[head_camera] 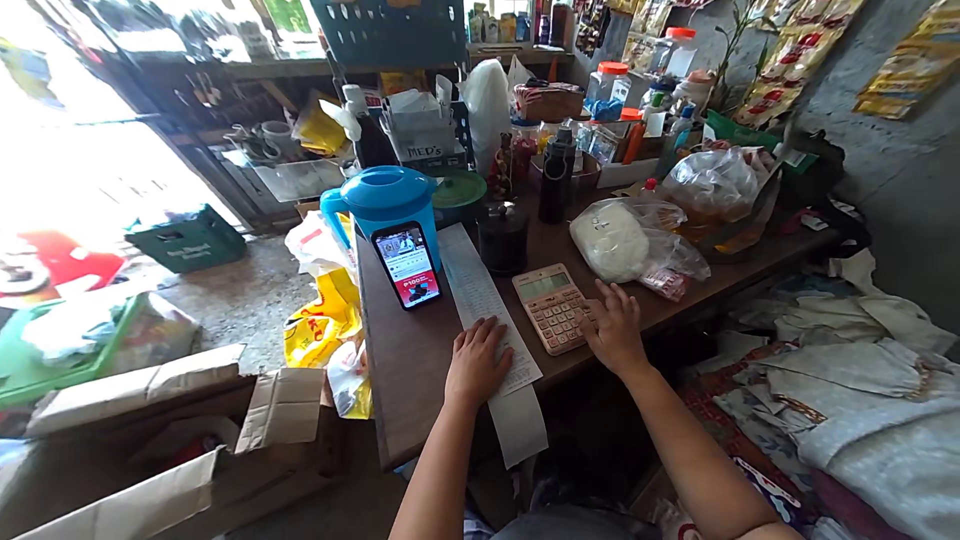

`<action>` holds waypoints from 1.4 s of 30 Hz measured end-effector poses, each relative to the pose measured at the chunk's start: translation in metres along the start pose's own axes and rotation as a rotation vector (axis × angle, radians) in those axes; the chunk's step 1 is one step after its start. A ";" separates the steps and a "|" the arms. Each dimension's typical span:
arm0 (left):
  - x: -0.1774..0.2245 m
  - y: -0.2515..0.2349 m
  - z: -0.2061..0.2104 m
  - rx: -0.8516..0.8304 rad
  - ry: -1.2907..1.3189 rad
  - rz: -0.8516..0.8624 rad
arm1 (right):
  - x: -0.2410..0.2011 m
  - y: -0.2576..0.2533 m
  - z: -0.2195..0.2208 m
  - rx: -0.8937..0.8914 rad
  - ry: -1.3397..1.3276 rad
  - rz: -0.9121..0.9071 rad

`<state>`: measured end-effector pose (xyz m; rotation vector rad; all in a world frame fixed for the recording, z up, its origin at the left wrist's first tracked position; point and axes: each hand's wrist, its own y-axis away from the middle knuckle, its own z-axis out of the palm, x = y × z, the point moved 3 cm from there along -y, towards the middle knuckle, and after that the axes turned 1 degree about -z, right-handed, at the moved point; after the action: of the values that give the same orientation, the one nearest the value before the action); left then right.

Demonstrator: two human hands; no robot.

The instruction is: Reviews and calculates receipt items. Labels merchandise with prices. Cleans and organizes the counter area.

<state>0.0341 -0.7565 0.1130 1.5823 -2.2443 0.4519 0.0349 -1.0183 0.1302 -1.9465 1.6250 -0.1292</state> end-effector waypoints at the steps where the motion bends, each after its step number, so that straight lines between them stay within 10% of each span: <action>1: 0.000 0.000 0.000 -0.002 0.001 0.000 | 0.003 -0.001 0.000 0.001 0.005 0.004; 42: -0.001 0.000 -0.001 0.009 0.004 -0.001 | -0.016 0.006 0.006 -0.068 -0.083 -0.039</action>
<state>0.0343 -0.7551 0.1136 1.5851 -2.2413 0.4650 0.0288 -1.0016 0.1270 -2.0085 1.5567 -0.0090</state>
